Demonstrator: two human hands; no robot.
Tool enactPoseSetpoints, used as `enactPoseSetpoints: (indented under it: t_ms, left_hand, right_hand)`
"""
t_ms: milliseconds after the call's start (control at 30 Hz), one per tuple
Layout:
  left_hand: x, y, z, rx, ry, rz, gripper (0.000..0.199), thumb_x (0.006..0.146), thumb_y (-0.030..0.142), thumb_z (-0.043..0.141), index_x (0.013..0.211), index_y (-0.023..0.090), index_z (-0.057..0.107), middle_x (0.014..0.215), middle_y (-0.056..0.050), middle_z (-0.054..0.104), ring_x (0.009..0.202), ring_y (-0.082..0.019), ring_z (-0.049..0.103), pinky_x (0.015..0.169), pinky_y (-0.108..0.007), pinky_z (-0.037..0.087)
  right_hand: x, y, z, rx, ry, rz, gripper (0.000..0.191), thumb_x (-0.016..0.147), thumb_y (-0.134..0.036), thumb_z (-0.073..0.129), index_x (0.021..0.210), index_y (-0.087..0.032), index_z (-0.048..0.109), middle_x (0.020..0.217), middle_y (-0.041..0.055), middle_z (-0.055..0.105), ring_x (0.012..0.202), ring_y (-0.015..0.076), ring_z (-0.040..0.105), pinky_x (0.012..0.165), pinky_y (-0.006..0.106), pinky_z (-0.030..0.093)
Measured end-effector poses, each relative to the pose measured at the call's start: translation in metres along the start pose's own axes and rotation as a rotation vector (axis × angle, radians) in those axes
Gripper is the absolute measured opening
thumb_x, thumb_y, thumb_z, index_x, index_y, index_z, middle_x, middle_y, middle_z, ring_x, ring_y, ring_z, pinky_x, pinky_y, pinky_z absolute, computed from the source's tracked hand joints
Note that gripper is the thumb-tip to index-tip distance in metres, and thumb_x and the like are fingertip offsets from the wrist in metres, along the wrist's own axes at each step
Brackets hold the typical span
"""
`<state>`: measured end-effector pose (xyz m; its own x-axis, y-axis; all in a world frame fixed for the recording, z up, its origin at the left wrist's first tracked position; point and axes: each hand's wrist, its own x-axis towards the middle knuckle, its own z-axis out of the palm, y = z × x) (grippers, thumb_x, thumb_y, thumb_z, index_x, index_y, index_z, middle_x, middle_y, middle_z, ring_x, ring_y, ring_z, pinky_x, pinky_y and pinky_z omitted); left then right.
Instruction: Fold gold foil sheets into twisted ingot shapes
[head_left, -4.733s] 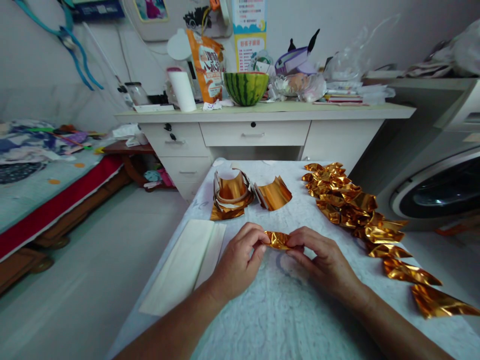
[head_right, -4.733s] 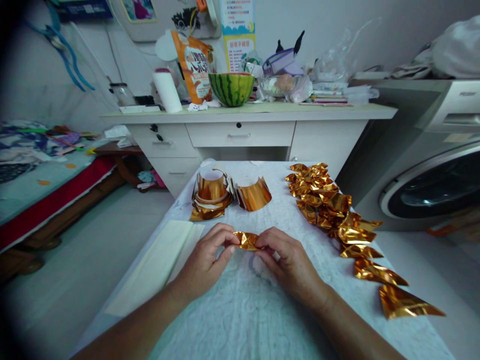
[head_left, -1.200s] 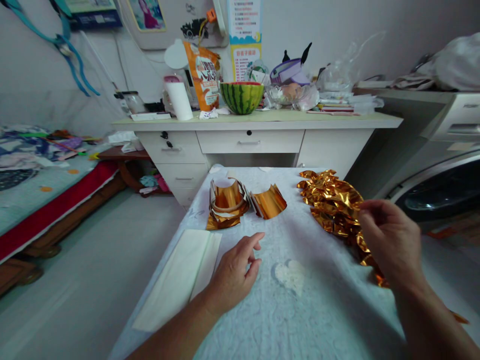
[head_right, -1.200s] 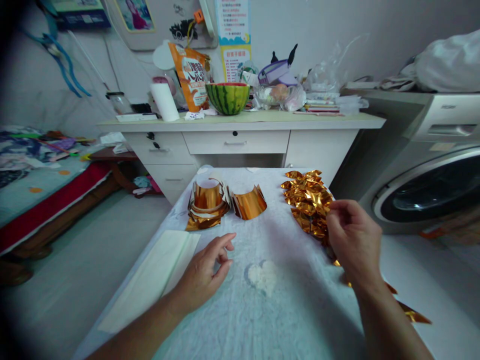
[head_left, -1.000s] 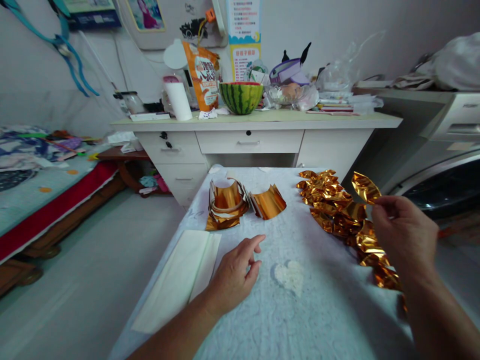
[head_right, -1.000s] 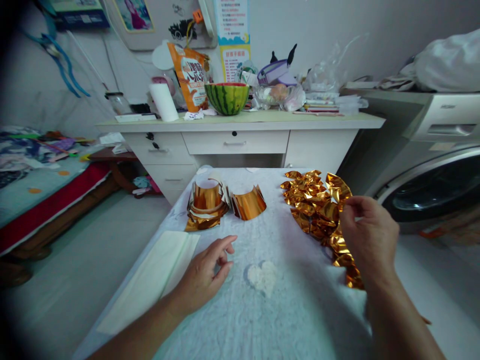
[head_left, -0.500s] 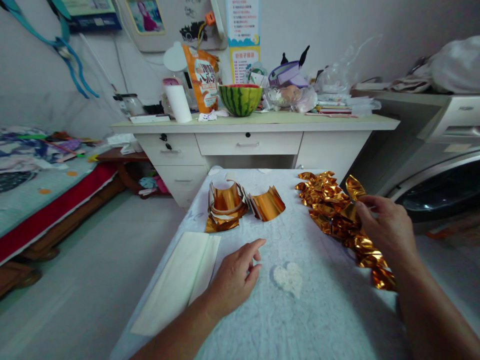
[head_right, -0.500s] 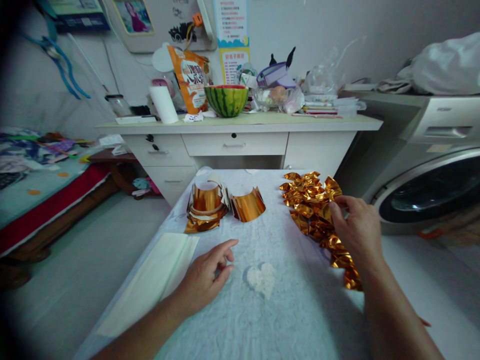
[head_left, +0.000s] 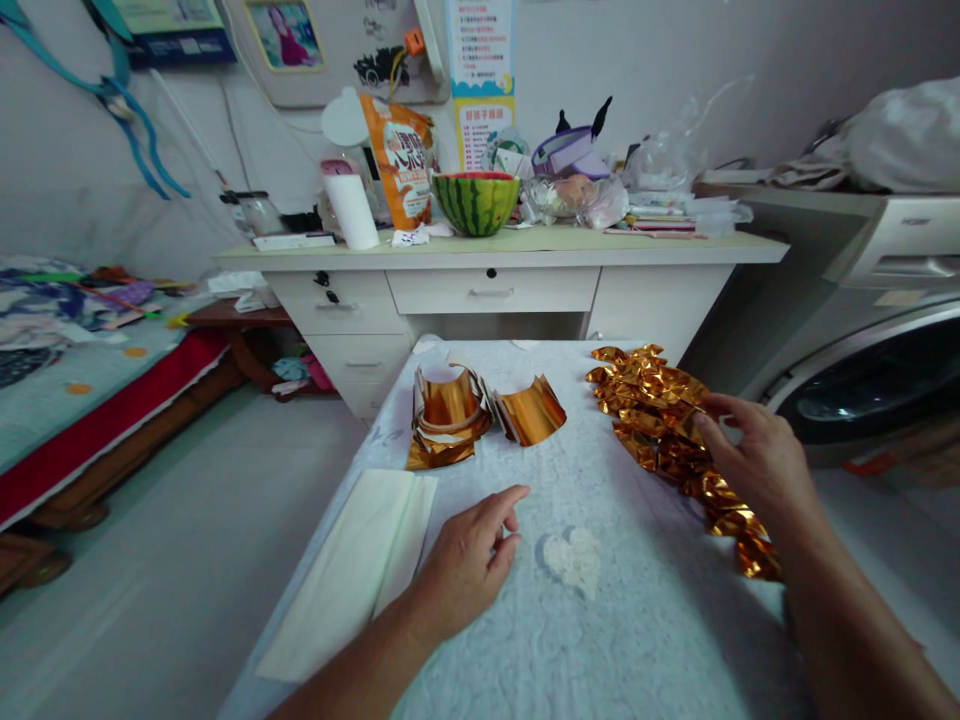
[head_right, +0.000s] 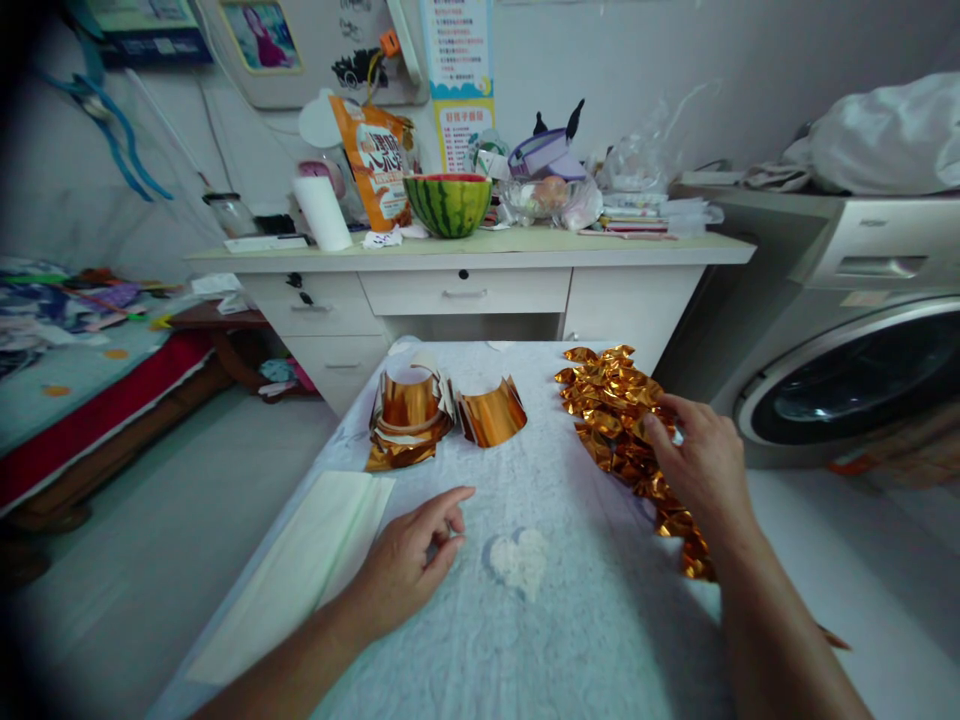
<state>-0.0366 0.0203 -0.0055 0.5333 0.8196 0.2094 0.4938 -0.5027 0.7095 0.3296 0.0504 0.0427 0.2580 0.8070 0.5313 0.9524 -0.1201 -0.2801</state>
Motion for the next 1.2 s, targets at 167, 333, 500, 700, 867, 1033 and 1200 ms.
enactPoseSetpoints:
  t_ms: [167, 333, 500, 700, 867, 1033, 1200]
  left_hand:
    - [0.001, 0.001, 0.000, -0.009, -0.003, 0.000, 0.054, 0.085, 0.007, 0.048, 0.134, 0.028, 0.041, 0.095, 0.002, 0.061, 0.073, -0.010, 0.059, 0.074, -0.024, 0.047]
    - [0.002, 0.001, 0.000, 0.000, -0.003, 0.003, 0.052, 0.084, 0.007, 0.048, 0.132, 0.026, 0.044, 0.094, 0.001, 0.062, 0.077, -0.012, 0.060, 0.076, -0.025, 0.047]
    - [0.002, 0.001, -0.001, -0.009, -0.010, 0.003, 0.048, 0.084, 0.007, 0.048, 0.128, 0.025, 0.049, 0.092, 0.001, 0.062, 0.078, -0.013, 0.060, 0.076, -0.025, 0.047]
    - [0.005, 0.005, -0.001, -0.020, -0.012, 0.002, 0.042, 0.084, 0.007, 0.048, 0.122, 0.023, 0.055, 0.091, 0.000, 0.062, 0.082, -0.014, 0.060, 0.077, -0.026, 0.046]
    - [0.011, 0.007, 0.002, 0.008, -0.015, -0.027, 0.031, 0.081, 0.007, 0.050, 0.106, 0.020, 0.063, 0.093, -0.003, 0.062, 0.086, -0.017, 0.059, 0.079, -0.028, 0.046]
    - [0.012, 0.007, 0.007, 0.071, -0.057, -0.032, 0.027, 0.080, 0.008, 0.052, 0.100, 0.020, 0.065, 0.097, -0.004, 0.062, 0.095, -0.020, 0.057, 0.083, -0.030, 0.046]
    - [0.011, 0.007, 0.008, 0.098, -0.074, -0.031, 0.027, 0.081, 0.010, 0.053, 0.102, 0.021, 0.066, 0.100, -0.004, 0.060, 0.098, -0.020, 0.056, 0.087, -0.031, 0.045]
  right_hand:
    - [-0.003, 0.001, -0.001, -0.004, 0.035, 0.020, 0.041, 0.085, -0.048, 0.048, 0.105, -0.017, 0.067, 0.096, 0.0134, 0.067, 0.079, 0.0255, 0.061, 0.070, 0.038, 0.046]
    - [-0.007, -0.015, -0.012, -0.013, 0.180, -0.050, 0.034, 0.087, -0.045, 0.050, 0.098, -0.018, 0.068, 0.098, 0.0132, 0.066, 0.092, 0.0290, 0.059, 0.083, 0.045, 0.043]
    - [-0.022, -0.057, -0.005, 0.108, 0.205, -0.262, 0.018, 0.089, -0.030, 0.051, 0.093, -0.019, 0.065, 0.096, 0.0106, 0.067, 0.092, 0.0268, 0.058, 0.082, 0.043, 0.044]
    - [-0.061, -0.102, 0.033, 0.261, -0.115, -0.461, 0.017, 0.090, -0.020, 0.051, 0.102, -0.018, 0.064, 0.104, 0.0113, 0.066, 0.096, 0.0262, 0.057, 0.085, 0.043, 0.045]
    - [-0.076, -0.114, 0.052, 0.282, -0.288, -0.503, 0.028, 0.090, -0.019, 0.054, 0.117, -0.016, 0.060, 0.119, 0.0127, 0.063, 0.107, 0.0279, 0.055, 0.091, 0.044, 0.045]
    - [-0.075, -0.113, 0.058, 0.263, -0.361, -0.502, 0.029, 0.092, -0.020, 0.050, 0.119, -0.017, 0.060, 0.123, 0.0120, 0.063, 0.109, 0.0274, 0.054, 0.093, 0.045, 0.045]
    - [-0.074, -0.112, 0.059, 0.235, -0.406, -0.511, 0.029, 0.094, -0.021, 0.048, 0.120, -0.018, 0.061, 0.124, 0.0109, 0.064, 0.111, 0.0268, 0.054, 0.094, 0.045, 0.044]
